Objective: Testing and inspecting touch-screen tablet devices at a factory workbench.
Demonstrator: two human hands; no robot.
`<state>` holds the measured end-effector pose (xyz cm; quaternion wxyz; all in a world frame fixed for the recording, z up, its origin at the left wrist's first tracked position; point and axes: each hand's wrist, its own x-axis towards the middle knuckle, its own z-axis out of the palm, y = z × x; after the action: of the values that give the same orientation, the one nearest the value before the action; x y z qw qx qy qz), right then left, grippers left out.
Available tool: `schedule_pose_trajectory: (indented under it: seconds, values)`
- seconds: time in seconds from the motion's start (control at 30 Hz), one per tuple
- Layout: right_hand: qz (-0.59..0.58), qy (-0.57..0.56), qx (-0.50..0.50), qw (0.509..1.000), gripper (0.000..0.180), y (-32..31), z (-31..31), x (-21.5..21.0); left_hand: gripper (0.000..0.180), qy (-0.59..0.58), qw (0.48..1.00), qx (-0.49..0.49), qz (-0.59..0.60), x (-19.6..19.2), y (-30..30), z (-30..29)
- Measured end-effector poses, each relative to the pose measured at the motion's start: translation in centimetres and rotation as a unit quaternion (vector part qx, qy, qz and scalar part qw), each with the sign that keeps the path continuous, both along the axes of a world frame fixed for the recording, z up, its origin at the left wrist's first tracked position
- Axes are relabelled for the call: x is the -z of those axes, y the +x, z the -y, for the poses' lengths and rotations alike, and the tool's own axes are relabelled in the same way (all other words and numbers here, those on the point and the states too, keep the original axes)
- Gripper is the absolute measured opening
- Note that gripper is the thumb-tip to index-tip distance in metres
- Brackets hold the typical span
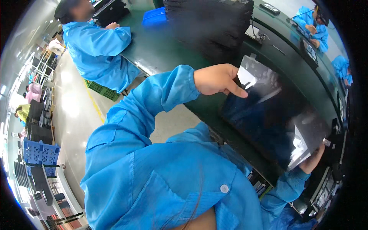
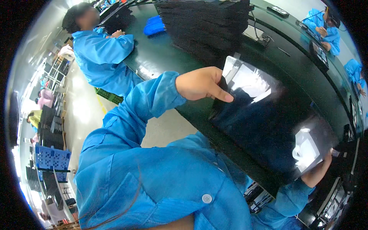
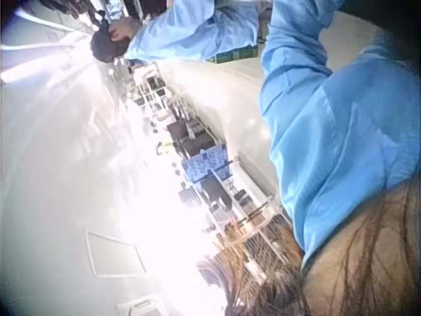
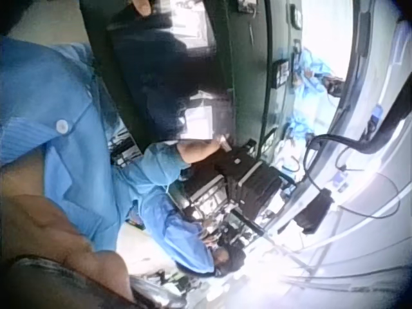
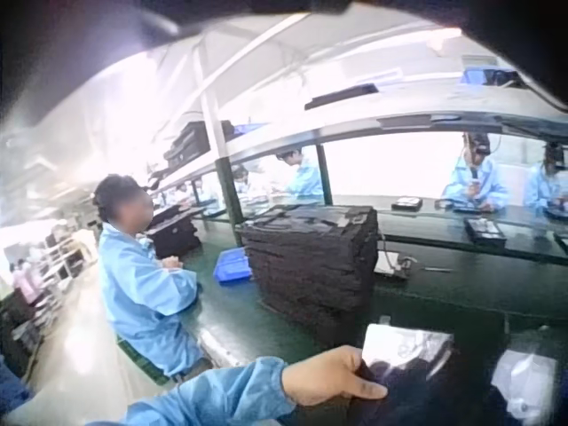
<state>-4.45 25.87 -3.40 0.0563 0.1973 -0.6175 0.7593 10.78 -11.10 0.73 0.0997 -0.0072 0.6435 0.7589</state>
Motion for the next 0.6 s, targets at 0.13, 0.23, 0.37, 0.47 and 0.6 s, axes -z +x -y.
schedule_pose_trajectory:
  seconds: [0.13, 0.23, 0.37, 0.47, 0.6]
  values:
    - [0.209, -0.085, 0.012, 0.974, 0.029, -0.2, 1.2, 1.7, 0.026, 0.089, 0.986, 0.0, 0.138, 2.8, -2.1, 1.9]
    - [0.211, -0.015, 0.05, 0.976, 0.022, -1.0, 0.0, 3.9, 0.027, 0.062, 0.975, -0.014, 0.211, 3.5, -2.8, 1.8]
    - [0.16, 0.219, 0.102, 0.957, 0.015, -0.6, -1.2, 4.3, 0.028, 0.06, 0.966, 0.012, 0.251, 4.3, -3.8, 1.5]
    - [0.148, 0.253, 0.106, 0.95, 0.014, -0.3, -1.6, 4.3, 0.032, -0.034, 0.963, 0.031, 0.265, 2.8, -4.0, 1.3]
    - [0.162, 0.257, 0.088, 0.949, 0.016, -0.5, -2.0, 4.3, 0.047, -0.26, 0.918, 0.14, 0.264, 1.1, -5.3, 1.6]
